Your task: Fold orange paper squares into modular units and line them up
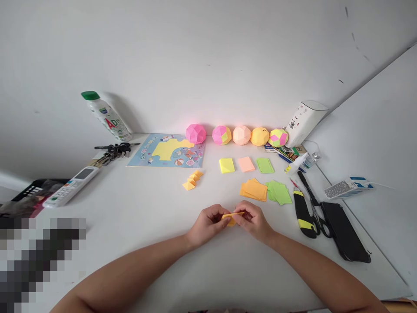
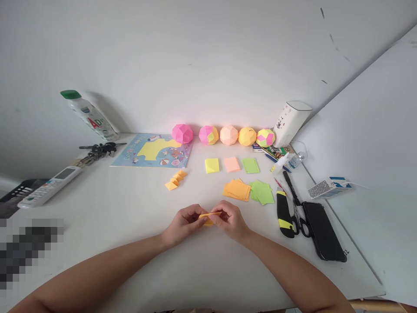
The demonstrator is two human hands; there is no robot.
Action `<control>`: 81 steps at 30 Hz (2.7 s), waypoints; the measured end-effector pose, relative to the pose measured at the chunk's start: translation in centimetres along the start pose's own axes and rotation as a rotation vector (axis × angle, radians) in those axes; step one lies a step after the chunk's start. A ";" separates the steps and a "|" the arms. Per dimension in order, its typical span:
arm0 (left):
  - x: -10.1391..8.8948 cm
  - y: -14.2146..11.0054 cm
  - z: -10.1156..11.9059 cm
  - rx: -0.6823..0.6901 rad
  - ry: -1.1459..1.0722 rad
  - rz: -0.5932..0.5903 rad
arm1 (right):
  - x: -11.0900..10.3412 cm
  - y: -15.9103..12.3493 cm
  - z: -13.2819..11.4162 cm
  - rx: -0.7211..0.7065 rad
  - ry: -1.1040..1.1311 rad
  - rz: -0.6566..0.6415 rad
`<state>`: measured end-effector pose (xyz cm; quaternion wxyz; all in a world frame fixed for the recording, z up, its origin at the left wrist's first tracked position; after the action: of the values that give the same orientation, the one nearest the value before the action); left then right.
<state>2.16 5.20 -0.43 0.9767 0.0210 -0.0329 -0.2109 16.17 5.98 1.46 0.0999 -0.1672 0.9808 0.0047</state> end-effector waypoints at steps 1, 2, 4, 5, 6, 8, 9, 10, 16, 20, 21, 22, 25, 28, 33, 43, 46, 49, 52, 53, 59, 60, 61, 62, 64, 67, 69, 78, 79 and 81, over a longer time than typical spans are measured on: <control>0.0 0.0 0.0 0.006 0.001 -0.007 | 0.1 0.0 0.0 -0.006 -0.014 -0.012; 0.0 0.0 0.0 0.011 -0.005 -0.014 | 0.2 0.0 0.1 0.000 -0.022 -0.028; 0.1 0.0 0.1 0.017 -0.026 -0.019 | 0.4 0.0 0.3 0.030 -0.021 -0.058; 0.1 0.0 0.1 0.017 -0.037 -0.017 | 0.3 0.0 0.4 0.041 -0.014 -0.061; 0.1 0.0 0.1 0.014 -0.047 -0.012 | 0.3 -0.1 0.4 0.047 -0.003 -0.059; 0.1 0.0 0.2 0.000 -0.068 -0.002 | 0.2 -0.1 0.5 0.053 0.016 -0.059; 0.1 0.0 0.2 -0.008 -0.076 0.003 | 0.2 -0.1 0.5 0.055 0.023 -0.057; 0.1 0.0 0.2 -0.016 -0.080 0.006 | 0.2 0.0 0.5 0.056 0.027 -0.055; -0.3 0.1 0.2 0.015 -0.023 0.048 | 0.2 0.0 0.6 0.065 0.015 -0.056; -0.5 0.1 0.3 0.045 0.027 0.066 | 0.2 0.0 0.7 0.071 0.017 -0.062; -0.5 0.1 0.2 0.045 0.029 0.062 | 0.2 0.0 0.7 0.074 0.017 -0.063; -0.4 0.1 0.2 0.045 0.028 0.059 | 0.2 0.0 0.7 0.076 0.017 -0.062; -0.4 0.1 0.2 0.043 0.019 0.053 | 0.2 0.0 0.7 0.082 0.016 -0.062; -0.4 0.1 0.2 0.046 0.010 0.049 | 0.2 0.1 0.7 0.085 0.017 -0.064; -0.5 0.1 0.4 0.087 0.049 0.049 | 0.3 0.0 0.6 0.083 0.007 -0.067; -0.6 -0.1 1.2 0.055 0.051 0.020 | 0.1 0.1 1.1 0.130 0.046 -0.076; -0.2 -0.1 1.4 0.049 0.029 -0.008 | 0.2 0.1 1.0 0.127 0.041 -0.084; 0.2 -0.1 1.2 0.020 0.036 -0.002 | 0.5 0.0 0.8 0.113 0.013 -0.108; 0.3 0.0 1.0 0.025 0.102 0.021 | 0.7 -0.1 0.8 0.105 -0.001 -0.126; 0.2 0.0 1.0 0.030 0.125 0.028 | 0.8 -0.1 0.8 0.104 0.001 -0.131; -0.5 0.0 1.2 0.020 0.038 0.104 | 0.4 -0.1 1.0 0.145 0.052 -0.105; -0.4 -0.1 1.2 0.012 0.006 0.098 | 0.4 -0.1 1.0 0.149 0.063 -0.105; -0.3 -0.1 1.1 0.003 -0.021 0.077 | 0.4 -0.1 0.9 0.147 0.069 -0.109; -0.1 -0.1 1.1 -0.004 -0.034 0.047 | 0.5 -0.1 0.8 0.140 0.068 -0.114; 0.4 -0.1 0.9 0.001 0.000 -0.008 | 0.6 -0.2 0.6 0.118 0.047 -0.120; 0.4 -0.2 0.8 0.036 0.095 -0.021 | 0.8 -0.2 0.4 0.094 0.018 -0.124; 0.3 -0.1 0.8 0.041 0.081 -0.008 | 0.6 -0.2 0.4 0.097 0.026 -0.106; 0.1 -0.1 1.0 0.002 -0.023 0.014 | -0.1 0.0 0.9 0.138 0.135 -0.060; 0.2 -0.1 1.0 -0.008 -0.016 0.004 | 0.1 0.0 0.8 0.133 0.119 -0.067; 0.3 -0.2 0.9 -0.023 0.003 -0.009 | 0.3 -0.1 0.7 0.127 0.082 -0.084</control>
<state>2.27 4.91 0.47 0.9759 0.0103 -0.0289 -0.2159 16.09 5.84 0.69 0.0703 -0.2014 0.9746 -0.0684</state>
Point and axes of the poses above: each hand's wrist, its own y-axis towards the middle knuckle, its own x-axis out of the palm, z = x × y, the point moved 6 cm from there along y, towards the middle knuckle, and after that the axes turned 7 degrees about x, right-handed, at the moved point
